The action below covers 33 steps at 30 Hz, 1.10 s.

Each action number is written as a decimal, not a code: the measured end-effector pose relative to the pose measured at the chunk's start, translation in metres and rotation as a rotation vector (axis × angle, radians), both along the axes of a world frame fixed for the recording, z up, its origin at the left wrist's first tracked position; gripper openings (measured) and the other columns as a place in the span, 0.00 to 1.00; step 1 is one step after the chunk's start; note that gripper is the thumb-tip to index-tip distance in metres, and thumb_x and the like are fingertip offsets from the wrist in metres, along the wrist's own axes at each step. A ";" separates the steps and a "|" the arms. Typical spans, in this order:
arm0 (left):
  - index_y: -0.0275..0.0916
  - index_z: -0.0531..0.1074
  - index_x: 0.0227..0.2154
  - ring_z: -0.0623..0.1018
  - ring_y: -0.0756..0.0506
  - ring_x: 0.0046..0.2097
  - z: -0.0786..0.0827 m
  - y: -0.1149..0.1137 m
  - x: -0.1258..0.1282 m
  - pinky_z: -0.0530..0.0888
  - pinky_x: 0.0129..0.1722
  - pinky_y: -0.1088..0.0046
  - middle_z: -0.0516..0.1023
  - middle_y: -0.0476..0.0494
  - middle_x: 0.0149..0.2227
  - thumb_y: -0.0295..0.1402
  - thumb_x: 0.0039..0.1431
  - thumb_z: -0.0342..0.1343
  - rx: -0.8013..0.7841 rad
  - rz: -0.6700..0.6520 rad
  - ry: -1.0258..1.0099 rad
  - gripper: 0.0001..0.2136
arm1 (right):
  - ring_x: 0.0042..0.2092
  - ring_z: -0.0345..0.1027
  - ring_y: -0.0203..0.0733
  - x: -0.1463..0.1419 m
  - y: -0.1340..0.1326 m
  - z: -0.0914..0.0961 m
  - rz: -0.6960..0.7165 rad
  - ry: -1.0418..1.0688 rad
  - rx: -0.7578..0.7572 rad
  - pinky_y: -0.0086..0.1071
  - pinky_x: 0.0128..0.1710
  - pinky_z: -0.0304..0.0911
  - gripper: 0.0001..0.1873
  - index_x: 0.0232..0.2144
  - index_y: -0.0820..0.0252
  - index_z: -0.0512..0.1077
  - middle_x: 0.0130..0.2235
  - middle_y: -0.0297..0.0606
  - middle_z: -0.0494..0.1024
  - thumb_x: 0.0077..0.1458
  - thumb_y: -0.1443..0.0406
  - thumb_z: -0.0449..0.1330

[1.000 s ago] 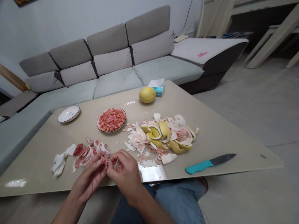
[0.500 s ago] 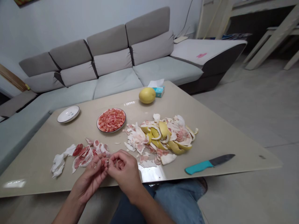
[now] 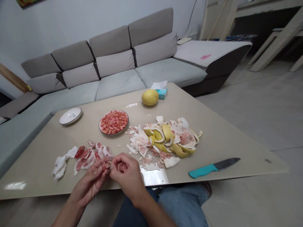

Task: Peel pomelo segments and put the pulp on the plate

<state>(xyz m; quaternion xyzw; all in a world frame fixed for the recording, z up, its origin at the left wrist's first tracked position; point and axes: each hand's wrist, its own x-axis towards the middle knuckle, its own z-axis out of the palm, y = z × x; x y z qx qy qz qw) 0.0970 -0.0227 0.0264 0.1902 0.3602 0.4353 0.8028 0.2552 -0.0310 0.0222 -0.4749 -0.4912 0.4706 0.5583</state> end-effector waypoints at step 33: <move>0.39 0.81 0.37 0.80 0.50 0.35 0.002 0.001 -0.003 0.75 0.37 0.80 0.84 0.43 0.34 0.31 0.44 0.72 0.314 0.041 0.428 0.14 | 0.26 0.67 0.34 -0.003 -0.007 -0.008 -0.098 -0.413 0.476 0.26 0.26 0.60 0.08 0.31 0.59 0.75 0.29 0.36 0.77 0.54 0.74 0.57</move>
